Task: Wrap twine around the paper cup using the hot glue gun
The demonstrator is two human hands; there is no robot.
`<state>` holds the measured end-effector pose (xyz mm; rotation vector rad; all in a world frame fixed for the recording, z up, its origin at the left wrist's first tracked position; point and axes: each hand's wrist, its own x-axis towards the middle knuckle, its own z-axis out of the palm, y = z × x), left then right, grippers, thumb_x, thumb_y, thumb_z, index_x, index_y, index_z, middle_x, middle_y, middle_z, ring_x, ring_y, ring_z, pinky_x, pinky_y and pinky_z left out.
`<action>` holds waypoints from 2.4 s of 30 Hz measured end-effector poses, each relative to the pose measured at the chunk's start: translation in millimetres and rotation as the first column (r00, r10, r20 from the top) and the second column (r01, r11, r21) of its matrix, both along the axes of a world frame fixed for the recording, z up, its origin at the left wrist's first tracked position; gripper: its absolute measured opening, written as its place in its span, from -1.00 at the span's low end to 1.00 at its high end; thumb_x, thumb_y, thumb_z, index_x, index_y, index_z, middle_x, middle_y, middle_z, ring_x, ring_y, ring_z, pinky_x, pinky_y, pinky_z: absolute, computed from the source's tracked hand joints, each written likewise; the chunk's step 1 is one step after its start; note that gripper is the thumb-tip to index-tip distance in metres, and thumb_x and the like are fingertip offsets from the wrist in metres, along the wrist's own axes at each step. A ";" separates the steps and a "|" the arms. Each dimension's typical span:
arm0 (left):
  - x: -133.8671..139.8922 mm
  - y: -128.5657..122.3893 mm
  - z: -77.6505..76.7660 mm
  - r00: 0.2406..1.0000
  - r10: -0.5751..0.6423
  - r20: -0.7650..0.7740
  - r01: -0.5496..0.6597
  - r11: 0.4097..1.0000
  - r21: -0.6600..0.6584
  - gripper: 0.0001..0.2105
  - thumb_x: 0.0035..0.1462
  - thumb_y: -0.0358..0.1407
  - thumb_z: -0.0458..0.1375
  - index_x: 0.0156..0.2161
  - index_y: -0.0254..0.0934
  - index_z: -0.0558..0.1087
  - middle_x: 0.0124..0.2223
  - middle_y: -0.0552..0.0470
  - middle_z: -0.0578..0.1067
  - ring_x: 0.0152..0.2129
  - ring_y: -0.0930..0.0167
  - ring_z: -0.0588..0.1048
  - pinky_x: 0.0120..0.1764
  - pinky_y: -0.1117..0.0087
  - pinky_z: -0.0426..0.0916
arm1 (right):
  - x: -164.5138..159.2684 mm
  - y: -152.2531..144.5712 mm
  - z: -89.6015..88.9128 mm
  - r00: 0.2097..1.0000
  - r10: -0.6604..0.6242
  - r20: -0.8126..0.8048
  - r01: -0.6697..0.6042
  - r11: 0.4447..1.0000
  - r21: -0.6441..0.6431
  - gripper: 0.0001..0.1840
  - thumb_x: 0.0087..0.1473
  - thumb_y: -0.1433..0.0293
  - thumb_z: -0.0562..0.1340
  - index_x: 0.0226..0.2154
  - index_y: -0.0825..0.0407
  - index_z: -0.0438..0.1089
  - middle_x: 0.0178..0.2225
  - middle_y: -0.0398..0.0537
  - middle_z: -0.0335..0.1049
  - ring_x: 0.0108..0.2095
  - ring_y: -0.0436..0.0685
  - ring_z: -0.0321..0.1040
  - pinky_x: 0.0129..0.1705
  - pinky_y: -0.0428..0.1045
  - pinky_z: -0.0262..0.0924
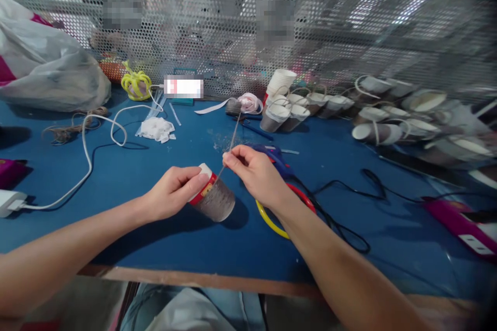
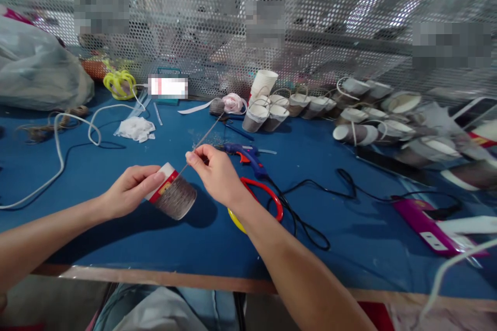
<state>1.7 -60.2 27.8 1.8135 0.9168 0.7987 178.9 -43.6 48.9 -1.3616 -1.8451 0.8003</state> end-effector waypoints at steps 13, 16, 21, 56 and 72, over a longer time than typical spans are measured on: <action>-3.8 -3.1 -0.4 1.000 -0.026 -0.008 0.027 0.993 0.116 -0.65 0.11 -0.21 -0.13 -0.64 -0.34 0.14 -0.66 0.16 0.08 -0.69 0.59 0.02 -0.63 0.53 -0.03 | -7.8 -4.4 -6.0 0.997 0.060 0.053 -0.059 0.998 -0.020 -0.74 0.01 0.24 0.04 -0.56 0.06 0.18 -0.58 -0.19 0.17 -0.55 -0.04 0.07 -0.48 -0.10 0.02; -4.7 -3.7 -0.1 0.999 -0.037 0.007 0.035 0.990 0.135 -0.65 0.11 -0.23 -0.13 -0.65 -0.33 0.10 -0.66 0.17 0.06 -0.69 0.59 0.01 -0.63 0.53 -0.04 | -9.0 -6.0 -6.1 0.996 0.070 0.049 -0.069 0.997 -0.019 -0.74 0.01 0.25 0.04 -0.58 0.05 0.16 -0.59 -0.21 0.14 -0.55 -0.05 0.05 -0.48 -0.10 0.01; -5.9 -4.1 -1.5 0.998 -0.055 0.021 0.052 0.989 0.139 -0.65 0.12 -0.24 -0.12 -0.66 -0.33 0.09 -0.67 0.17 0.06 -0.69 0.59 0.01 -0.63 0.52 -0.04 | -11.4 -7.6 -5.0 0.995 0.092 0.033 -0.090 0.995 -0.051 -0.76 0.01 0.27 0.06 -0.58 0.06 0.16 -0.60 -0.23 0.10 -0.55 -0.06 0.03 -0.50 -0.11 -0.02; -5.1 -3.3 0.2 0.994 -0.068 0.085 0.056 0.988 0.142 -0.65 0.11 -0.26 -0.12 -0.66 -0.32 0.06 -0.67 0.17 0.03 -0.69 0.60 0.00 -0.64 0.54 -0.06 | -16.0 -7.7 -10.3 0.994 0.102 0.027 -0.099 0.991 -0.093 -0.76 0.00 0.29 0.06 -0.59 0.07 0.15 -0.61 -0.24 0.10 -0.56 -0.07 0.06 -0.51 -0.11 -0.02; -5.3 -1.4 -1.7 0.992 -0.060 0.111 0.042 0.987 0.157 -0.66 0.11 -0.26 -0.11 -0.66 -0.34 0.11 -0.66 0.17 0.06 -0.69 0.59 0.01 -0.64 0.54 -0.04 | -13.8 -6.8 -10.3 0.994 0.089 -0.064 -0.097 0.986 -0.134 -0.68 0.03 0.20 0.02 -0.53 0.09 0.26 -0.55 -0.17 0.22 -0.51 -0.05 0.14 -0.46 -0.10 0.05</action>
